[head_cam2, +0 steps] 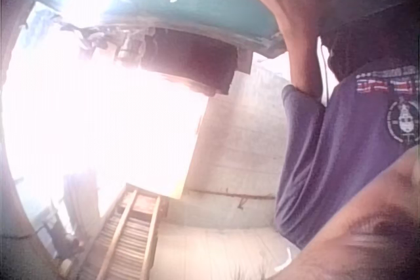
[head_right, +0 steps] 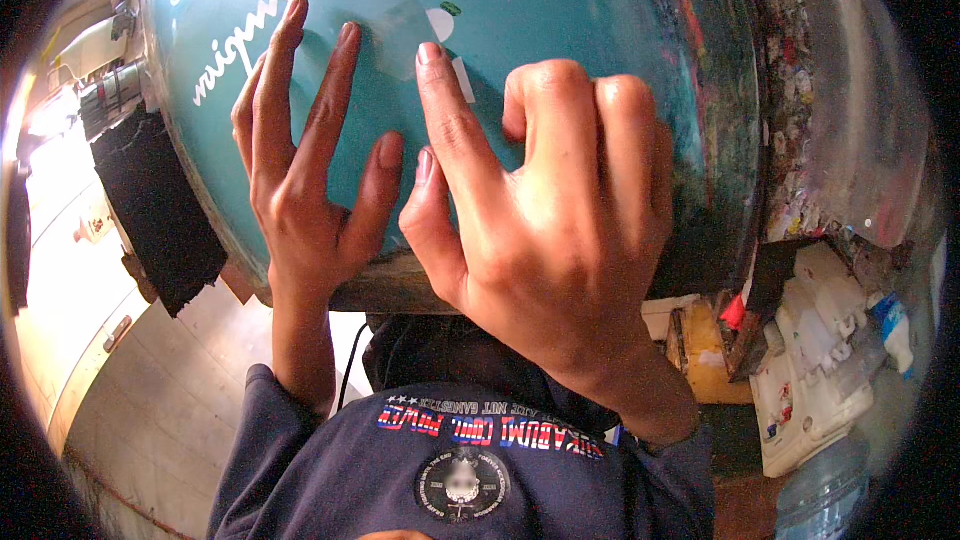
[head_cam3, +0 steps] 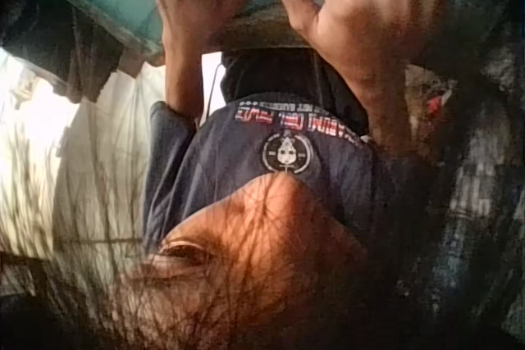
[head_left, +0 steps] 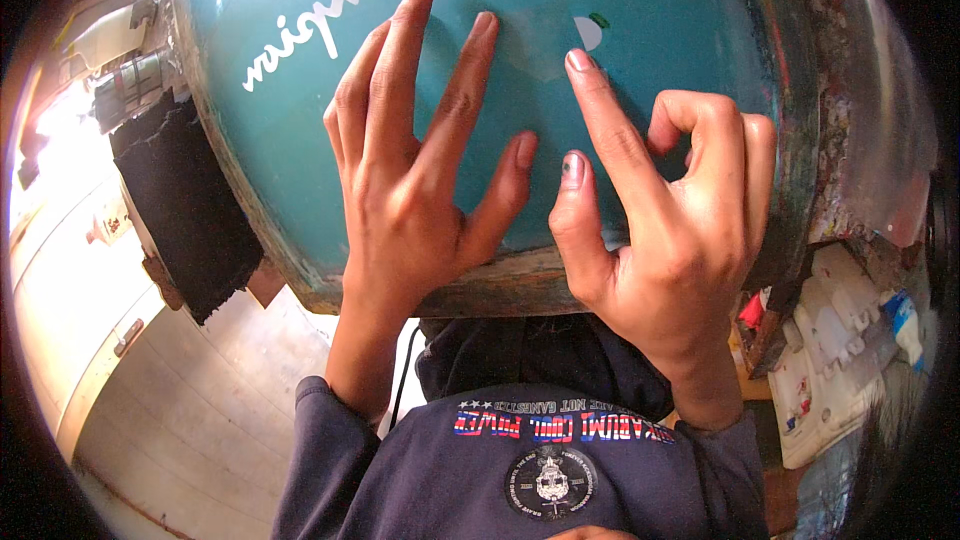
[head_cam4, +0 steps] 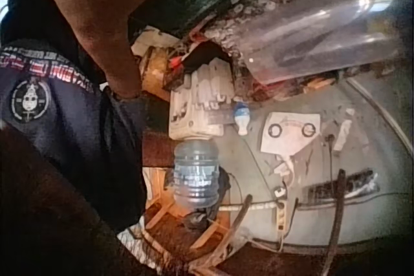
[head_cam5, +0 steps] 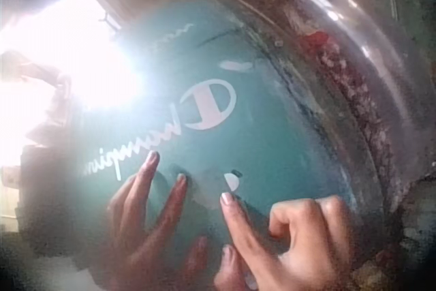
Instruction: The person places a screen printing frame on a workspace, cuts a small piece of tape using scissors, and applies the tape to a specific spot on the mesh of the frame.
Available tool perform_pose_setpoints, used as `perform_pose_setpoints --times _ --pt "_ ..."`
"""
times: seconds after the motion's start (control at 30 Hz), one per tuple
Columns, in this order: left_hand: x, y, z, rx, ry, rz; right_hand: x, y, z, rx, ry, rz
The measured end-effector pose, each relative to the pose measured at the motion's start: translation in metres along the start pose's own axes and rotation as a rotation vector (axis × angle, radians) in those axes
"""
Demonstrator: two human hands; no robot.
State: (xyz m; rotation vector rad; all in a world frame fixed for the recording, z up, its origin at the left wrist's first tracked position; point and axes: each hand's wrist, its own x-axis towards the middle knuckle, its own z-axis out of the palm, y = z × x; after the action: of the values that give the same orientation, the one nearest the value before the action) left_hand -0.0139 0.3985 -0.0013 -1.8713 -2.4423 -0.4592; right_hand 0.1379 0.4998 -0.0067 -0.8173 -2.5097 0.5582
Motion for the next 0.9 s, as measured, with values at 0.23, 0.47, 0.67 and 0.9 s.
perform_pose_setpoints --times 0.23,0.47,0.67,0.9 --pt "0.0 -0.001 0.001 -0.013 0.008 -0.003 0.01 -0.005 0.001 -0.04 -0.026 0.004" --pt "0.0 0.0 0.001 -0.031 0.007 -0.01 0.013 -0.003 0.003 -0.072 -0.017 0.002" --pt "0.0 0.001 0.001 -0.003 0.01 0.003 0.004 -0.005 -0.008 -0.094 -0.09 0.005" --pt "0.0 0.0 0.001 -0.019 0.031 0.015 0.001 -0.006 -0.018 -0.085 -0.114 -0.042"
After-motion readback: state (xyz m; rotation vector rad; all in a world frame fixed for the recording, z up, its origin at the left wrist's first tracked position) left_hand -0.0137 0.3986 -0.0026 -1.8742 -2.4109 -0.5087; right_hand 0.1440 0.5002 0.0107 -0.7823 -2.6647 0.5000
